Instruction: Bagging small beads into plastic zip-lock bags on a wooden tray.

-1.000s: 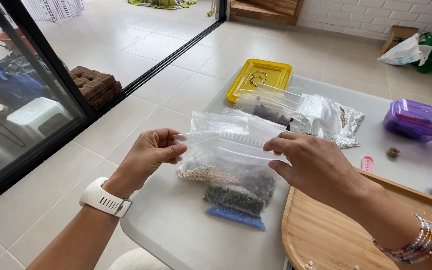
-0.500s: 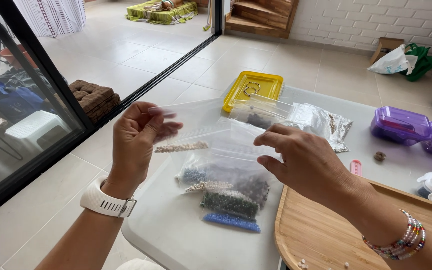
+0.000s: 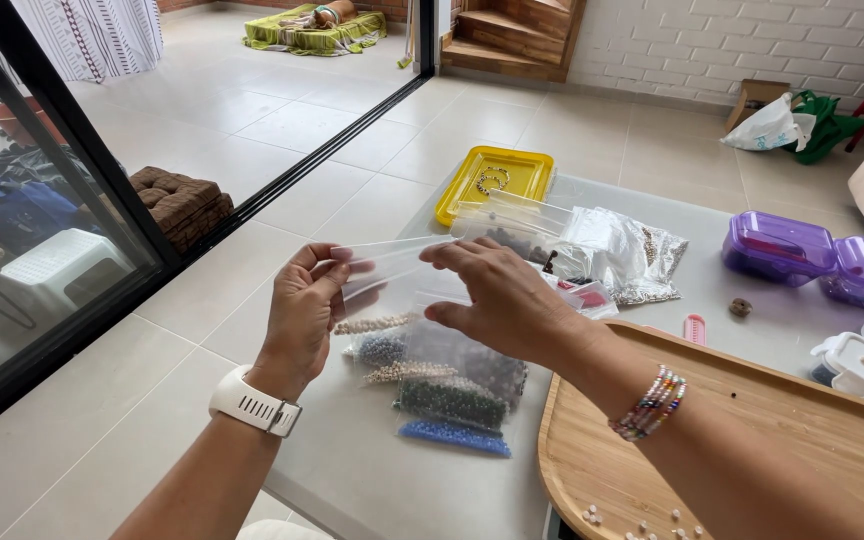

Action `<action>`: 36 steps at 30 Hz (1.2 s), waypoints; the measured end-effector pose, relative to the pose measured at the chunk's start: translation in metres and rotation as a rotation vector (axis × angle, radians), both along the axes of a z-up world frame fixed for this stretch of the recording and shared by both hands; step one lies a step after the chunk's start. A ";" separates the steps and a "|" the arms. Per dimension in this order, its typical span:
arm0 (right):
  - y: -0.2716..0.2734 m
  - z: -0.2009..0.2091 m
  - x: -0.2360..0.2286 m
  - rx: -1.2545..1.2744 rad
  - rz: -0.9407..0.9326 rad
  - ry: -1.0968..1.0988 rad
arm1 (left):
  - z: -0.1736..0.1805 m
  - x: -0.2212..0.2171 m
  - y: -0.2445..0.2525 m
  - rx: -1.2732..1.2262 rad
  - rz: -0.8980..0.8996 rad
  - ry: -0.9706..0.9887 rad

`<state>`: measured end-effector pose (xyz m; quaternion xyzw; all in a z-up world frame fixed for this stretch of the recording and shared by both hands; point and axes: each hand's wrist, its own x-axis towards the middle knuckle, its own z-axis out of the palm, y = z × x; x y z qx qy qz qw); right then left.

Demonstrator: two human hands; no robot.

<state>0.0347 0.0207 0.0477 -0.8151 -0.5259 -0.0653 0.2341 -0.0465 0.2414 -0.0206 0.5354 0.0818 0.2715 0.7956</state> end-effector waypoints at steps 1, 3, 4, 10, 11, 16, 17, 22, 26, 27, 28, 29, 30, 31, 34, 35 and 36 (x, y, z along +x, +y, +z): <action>0.009 -0.003 0.000 0.000 0.000 0.001 | 0.001 -0.002 -0.004 0.000 0.000 0.001; 0.025 -0.010 0.001 -0.054 -0.008 -0.094 | 0.004 -0.005 -0.011 -0.158 -0.003 0.012; 0.029 -0.012 0.001 -0.054 -0.010 -0.092 | 0.004 -0.007 -0.012 -0.158 -0.005 0.014; 0.032 -0.016 -0.015 0.044 0.043 -0.358 | -0.003 -0.015 -0.017 -0.186 -0.092 0.103; 0.035 -0.013 -0.019 0.093 0.074 -0.432 | 0.001 -0.016 -0.013 -0.176 -0.106 0.114; 0.043 -0.010 -0.012 0.162 0.187 -0.678 | 0.021 -0.026 -0.014 -0.128 -0.166 0.234; 0.041 -0.008 -0.012 0.159 0.218 -0.649 | 0.023 -0.028 -0.015 -0.109 -0.154 0.246; 0.028 0.004 -0.017 0.157 0.273 -0.595 | 0.027 -0.035 -0.015 -0.072 -0.140 0.193; 0.021 0.005 -0.008 0.061 0.138 -0.341 | 0.033 -0.045 -0.027 0.162 -0.328 0.063; 0.024 0.006 -0.006 0.027 0.081 -0.262 | 0.035 -0.048 -0.027 0.311 -0.335 0.097; 0.021 0.005 -0.003 0.037 0.093 -0.263 | 0.032 -0.044 -0.027 0.318 -0.321 0.100; 0.019 0.006 0.001 0.069 0.092 -0.275 | 0.028 -0.040 -0.027 0.336 -0.306 0.110; 0.017 0.006 0.005 0.101 0.091 -0.286 | 0.025 -0.036 -0.026 0.353 -0.290 0.120; 0.015 0.010 0.005 0.110 0.104 -0.289 | 0.027 -0.036 -0.025 0.360 -0.275 0.120; 0.007 0.019 0.010 0.135 0.098 -0.273 | 0.028 -0.035 -0.024 0.421 -0.235 0.219; 0.004 0.021 0.012 0.169 0.098 -0.285 | 0.028 -0.035 -0.023 0.417 -0.228 0.262; 0.001 0.022 0.015 0.203 0.099 -0.298 | 0.027 -0.033 -0.023 0.412 -0.222 0.304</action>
